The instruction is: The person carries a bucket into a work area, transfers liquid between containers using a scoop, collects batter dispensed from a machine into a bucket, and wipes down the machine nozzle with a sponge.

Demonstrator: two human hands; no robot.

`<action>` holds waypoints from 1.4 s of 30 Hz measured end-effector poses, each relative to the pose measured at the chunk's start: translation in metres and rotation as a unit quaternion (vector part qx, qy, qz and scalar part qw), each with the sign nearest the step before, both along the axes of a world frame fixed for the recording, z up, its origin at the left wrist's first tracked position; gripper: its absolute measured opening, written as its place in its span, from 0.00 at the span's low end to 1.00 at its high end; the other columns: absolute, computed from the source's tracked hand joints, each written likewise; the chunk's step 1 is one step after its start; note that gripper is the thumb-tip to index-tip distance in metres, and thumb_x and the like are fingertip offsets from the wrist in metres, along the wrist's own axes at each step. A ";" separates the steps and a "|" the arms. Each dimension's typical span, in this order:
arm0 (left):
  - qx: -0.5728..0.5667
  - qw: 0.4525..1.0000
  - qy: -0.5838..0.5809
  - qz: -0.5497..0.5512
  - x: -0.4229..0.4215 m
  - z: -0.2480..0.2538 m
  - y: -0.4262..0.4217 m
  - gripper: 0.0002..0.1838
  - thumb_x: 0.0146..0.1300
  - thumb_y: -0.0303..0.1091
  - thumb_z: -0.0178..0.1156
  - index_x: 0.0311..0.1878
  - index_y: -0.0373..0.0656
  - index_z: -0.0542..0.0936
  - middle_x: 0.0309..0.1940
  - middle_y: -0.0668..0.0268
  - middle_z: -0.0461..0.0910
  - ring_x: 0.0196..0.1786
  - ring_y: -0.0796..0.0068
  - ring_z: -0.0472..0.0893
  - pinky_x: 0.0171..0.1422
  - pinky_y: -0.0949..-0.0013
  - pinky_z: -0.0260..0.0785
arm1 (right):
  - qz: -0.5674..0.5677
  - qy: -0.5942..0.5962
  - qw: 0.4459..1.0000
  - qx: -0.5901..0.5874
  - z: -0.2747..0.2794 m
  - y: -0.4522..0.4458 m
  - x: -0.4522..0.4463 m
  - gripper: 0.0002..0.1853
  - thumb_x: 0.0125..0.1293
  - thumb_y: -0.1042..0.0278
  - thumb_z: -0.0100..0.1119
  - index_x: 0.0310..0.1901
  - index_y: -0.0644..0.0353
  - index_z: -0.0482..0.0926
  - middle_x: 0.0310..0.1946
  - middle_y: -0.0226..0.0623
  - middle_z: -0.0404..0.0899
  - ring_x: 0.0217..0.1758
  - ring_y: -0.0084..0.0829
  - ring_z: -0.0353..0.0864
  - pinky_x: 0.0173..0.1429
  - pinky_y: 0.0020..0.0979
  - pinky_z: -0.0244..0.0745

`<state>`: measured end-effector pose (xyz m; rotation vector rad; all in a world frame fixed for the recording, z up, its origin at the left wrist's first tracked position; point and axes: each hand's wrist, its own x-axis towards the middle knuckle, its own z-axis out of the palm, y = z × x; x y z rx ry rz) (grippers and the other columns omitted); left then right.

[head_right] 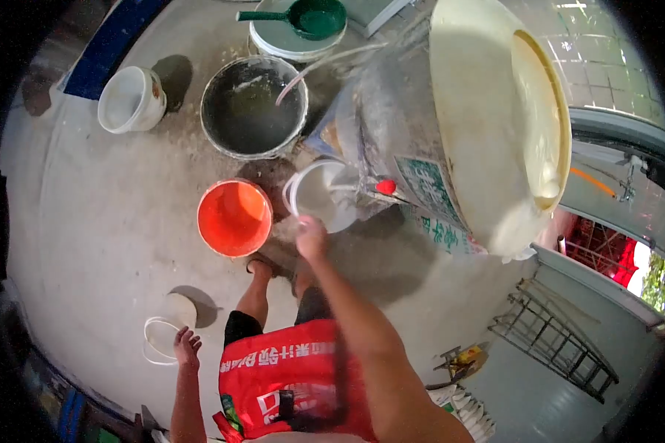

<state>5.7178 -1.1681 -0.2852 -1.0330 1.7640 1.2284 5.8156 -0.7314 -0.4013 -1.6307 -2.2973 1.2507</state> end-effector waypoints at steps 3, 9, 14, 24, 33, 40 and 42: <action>-0.010 1.000 0.007 -0.004 0.019 0.004 0.003 0.16 0.56 0.29 0.50 0.49 0.40 0.70 0.32 0.64 0.72 0.31 0.73 0.75 0.32 0.75 0.69 | -0.104 -0.030 0.994 -0.032 -0.021 0.017 0.082 0.09 0.54 0.75 0.53 0.38 0.58 0.75 0.32 0.40 0.74 0.37 0.38 0.74 0.40 0.33 0.72; -0.055 0.998 -0.013 -0.017 0.099 0.001 -0.018 0.17 0.56 0.30 0.50 0.50 0.40 0.70 0.34 0.64 0.72 0.31 0.73 0.75 0.32 0.73 0.70 | -0.343 0.005 0.900 -0.267 -0.059 0.060 0.149 0.13 0.54 0.76 0.50 0.43 0.59 0.70 0.31 0.37 0.71 0.28 0.29 0.72 0.28 0.29 0.74; -0.076 0.997 -0.027 -0.019 0.162 -0.010 -0.038 0.19 0.56 0.31 0.50 0.53 0.39 0.69 0.36 0.64 0.71 0.32 0.72 0.75 0.33 0.73 0.70 | -0.295 -0.031 0.893 -0.337 -0.104 0.076 0.154 0.17 0.55 0.75 0.51 0.47 0.65 0.66 0.38 0.41 0.70 0.33 0.32 0.72 0.33 0.32 0.76; -0.101 0.994 -0.024 -0.034 0.178 -0.038 -0.051 0.18 0.55 0.30 0.50 0.51 0.39 0.70 0.38 0.63 0.72 0.32 0.71 0.76 0.34 0.71 0.71 | -0.388 0.166 0.831 -0.362 -0.179 0.074 0.145 0.17 0.58 0.77 0.48 0.51 0.63 0.64 0.46 0.45 0.71 0.45 0.42 0.76 0.45 0.44 0.78; -0.084 0.996 -0.022 -0.029 0.161 -0.043 -0.049 0.18 0.56 0.30 0.51 0.51 0.38 0.69 0.36 0.63 0.72 0.30 0.72 0.76 0.31 0.74 0.70 | -0.403 0.134 0.852 -0.307 -0.164 0.086 0.152 0.19 0.55 0.76 0.48 0.51 0.65 0.64 0.47 0.47 0.68 0.46 0.44 0.73 0.39 0.46 0.77; -0.072 0.997 -0.005 -0.029 0.143 -0.041 -0.053 0.18 0.55 0.29 0.51 0.50 0.38 0.69 0.35 0.63 0.72 0.30 0.72 0.75 0.31 0.73 0.70 | -0.356 0.164 0.823 -0.411 -0.189 0.097 0.189 0.15 0.62 0.68 0.51 0.50 0.60 0.67 0.43 0.39 0.70 0.41 0.32 0.74 0.38 0.37 0.78; -0.069 0.997 -0.009 -0.036 0.140 -0.037 -0.053 0.18 0.55 0.29 0.51 0.50 0.38 0.69 0.35 0.63 0.72 0.30 0.72 0.75 0.31 0.73 0.70 | -0.301 0.054 0.927 -0.215 -0.158 0.076 0.191 0.15 0.61 0.68 0.53 0.49 0.61 0.68 0.42 0.37 0.70 0.40 0.29 0.72 0.36 0.31 0.76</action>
